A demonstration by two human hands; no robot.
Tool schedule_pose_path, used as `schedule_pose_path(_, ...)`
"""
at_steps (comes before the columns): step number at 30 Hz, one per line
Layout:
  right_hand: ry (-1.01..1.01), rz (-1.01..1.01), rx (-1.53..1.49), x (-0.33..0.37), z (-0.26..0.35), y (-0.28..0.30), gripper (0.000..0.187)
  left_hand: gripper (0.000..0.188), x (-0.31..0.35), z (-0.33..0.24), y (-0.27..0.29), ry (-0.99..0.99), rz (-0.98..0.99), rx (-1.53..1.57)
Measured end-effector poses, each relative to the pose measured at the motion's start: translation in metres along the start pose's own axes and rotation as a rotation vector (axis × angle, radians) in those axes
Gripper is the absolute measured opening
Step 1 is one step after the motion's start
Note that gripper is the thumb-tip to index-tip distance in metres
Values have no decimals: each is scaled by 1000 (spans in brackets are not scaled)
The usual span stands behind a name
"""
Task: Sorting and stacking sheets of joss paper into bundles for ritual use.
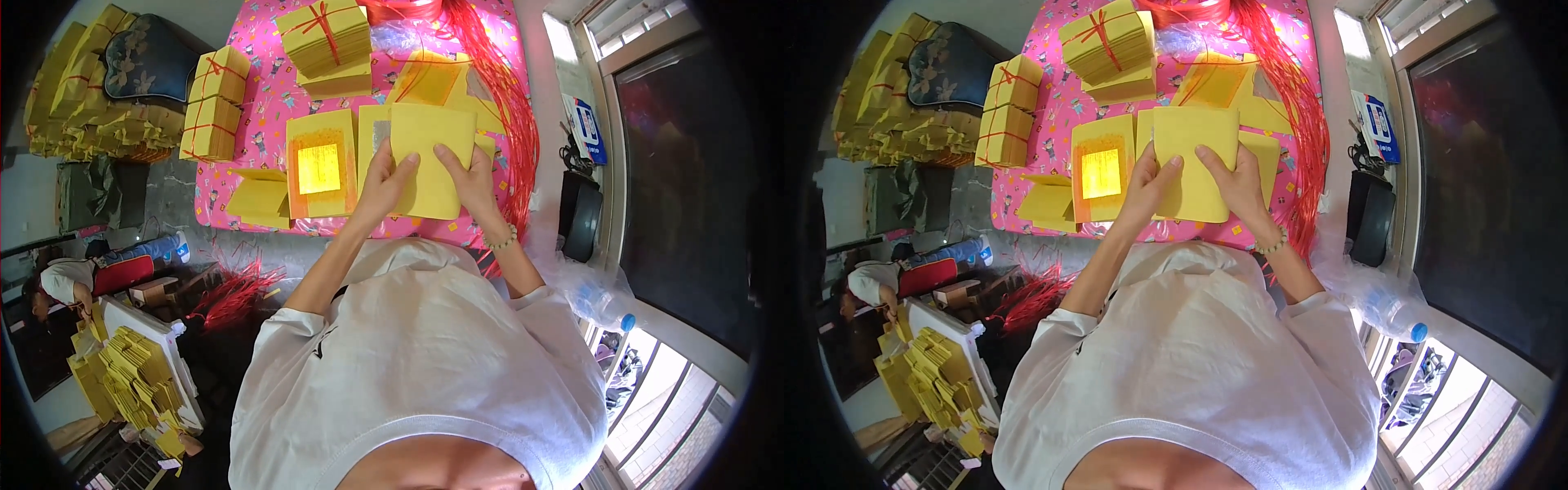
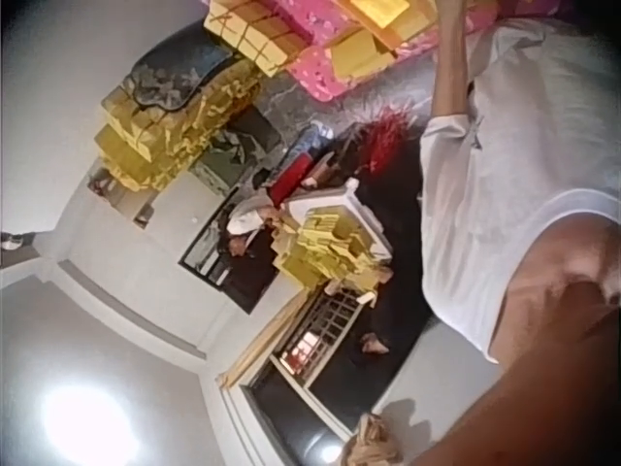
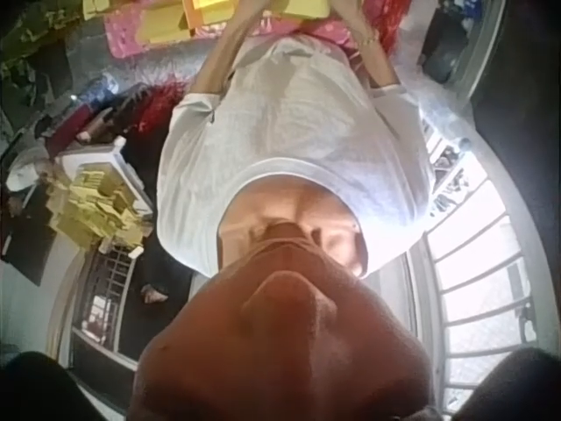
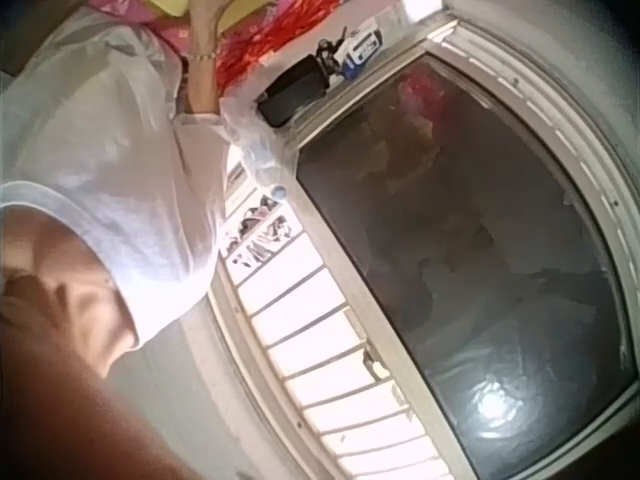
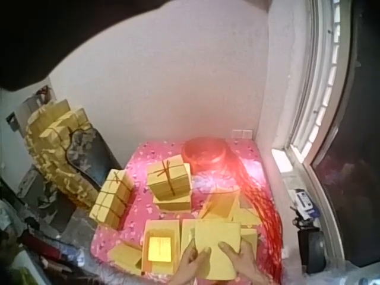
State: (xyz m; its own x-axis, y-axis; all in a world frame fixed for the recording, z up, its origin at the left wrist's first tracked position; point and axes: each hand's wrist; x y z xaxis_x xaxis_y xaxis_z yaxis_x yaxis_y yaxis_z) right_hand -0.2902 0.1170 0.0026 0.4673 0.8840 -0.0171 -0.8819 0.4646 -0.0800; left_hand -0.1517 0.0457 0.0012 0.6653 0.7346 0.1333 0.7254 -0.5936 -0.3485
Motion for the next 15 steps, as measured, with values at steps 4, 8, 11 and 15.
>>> schedule_pose_path(4,-119,11,-60,-5,0,0,28,31,-6,-5,2,177,-14,34)
schedule_pose_path(8,-184,-2,-87,-7,-1,-3,29,35,-10,3,8,231,-33,73)
schedule_pose_path(11,-188,-8,-108,-9,-10,-1,30,33,-12,4,7,260,-55,108)
schedule_pose_path(15,-209,-13,-122,-9,-10,-2,30,33,-13,2,8,330,-65,123)
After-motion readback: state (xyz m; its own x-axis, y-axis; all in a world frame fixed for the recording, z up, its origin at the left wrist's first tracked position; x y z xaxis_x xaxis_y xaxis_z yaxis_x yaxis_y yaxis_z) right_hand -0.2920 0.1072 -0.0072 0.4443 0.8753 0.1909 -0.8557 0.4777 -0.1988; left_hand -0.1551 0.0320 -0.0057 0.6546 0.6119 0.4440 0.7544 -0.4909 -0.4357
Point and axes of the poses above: each hand's wrist, its own x-axis away from the middle knuckle, its own y-axis out of the back of the hand, z = x × y, and after that the axes turned 4 degrees about y, right-handed
